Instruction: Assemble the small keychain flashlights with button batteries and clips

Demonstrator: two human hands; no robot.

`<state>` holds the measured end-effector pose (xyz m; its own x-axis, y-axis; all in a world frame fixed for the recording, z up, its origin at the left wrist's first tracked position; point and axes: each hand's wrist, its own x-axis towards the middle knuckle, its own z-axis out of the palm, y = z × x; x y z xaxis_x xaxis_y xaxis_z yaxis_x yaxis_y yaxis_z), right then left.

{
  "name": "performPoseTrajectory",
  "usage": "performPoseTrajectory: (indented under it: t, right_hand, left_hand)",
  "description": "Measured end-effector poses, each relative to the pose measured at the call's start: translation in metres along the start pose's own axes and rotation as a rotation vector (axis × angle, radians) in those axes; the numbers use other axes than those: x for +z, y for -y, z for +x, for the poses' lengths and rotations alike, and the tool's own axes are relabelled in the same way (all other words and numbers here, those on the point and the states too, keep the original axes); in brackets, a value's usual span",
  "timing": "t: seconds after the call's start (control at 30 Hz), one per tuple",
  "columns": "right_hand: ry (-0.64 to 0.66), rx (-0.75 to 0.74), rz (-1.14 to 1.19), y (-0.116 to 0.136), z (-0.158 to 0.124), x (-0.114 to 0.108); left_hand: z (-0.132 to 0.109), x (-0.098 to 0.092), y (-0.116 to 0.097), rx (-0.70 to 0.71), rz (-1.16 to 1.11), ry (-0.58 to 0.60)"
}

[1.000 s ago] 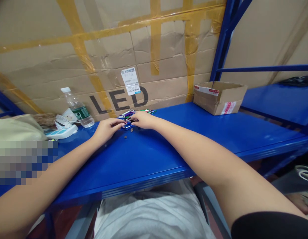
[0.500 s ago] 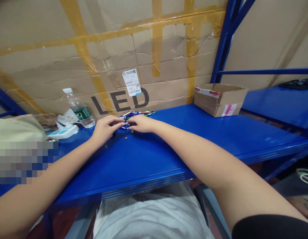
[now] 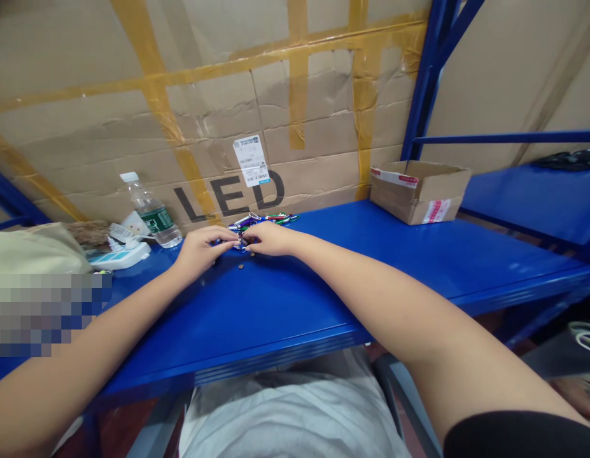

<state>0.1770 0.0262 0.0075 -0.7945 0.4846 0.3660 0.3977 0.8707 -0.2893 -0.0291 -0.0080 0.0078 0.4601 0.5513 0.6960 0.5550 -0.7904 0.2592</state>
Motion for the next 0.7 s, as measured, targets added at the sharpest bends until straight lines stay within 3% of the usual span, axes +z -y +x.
performPoseTrajectory:
  t: [0.2,0.33,0.47,0.57,0.7]
  right_hand:
    - [0.010,0.022,-0.032,0.000,-0.001,-0.002]
    - [0.008,0.007,-0.072,-0.002,-0.001,-0.001]
    - [0.014,-0.021,-0.110,-0.004,-0.001,0.001]
    - [0.009,-0.030,-0.133,-0.005,0.000,0.001]
    - [-0.059,-0.097,-0.174,-0.011,0.000,-0.002]
  left_hand:
    - [-0.001,-0.001,0.007,0.195,0.245,0.031]
    - [-0.003,-0.004,0.006,0.218,0.477,0.106]
    - [-0.002,-0.005,0.001,0.235,0.552,0.189]
    - [0.001,-0.008,-0.005,0.189,0.510,0.218]
    - [0.005,-0.017,-0.014,-0.026,0.298,0.278]
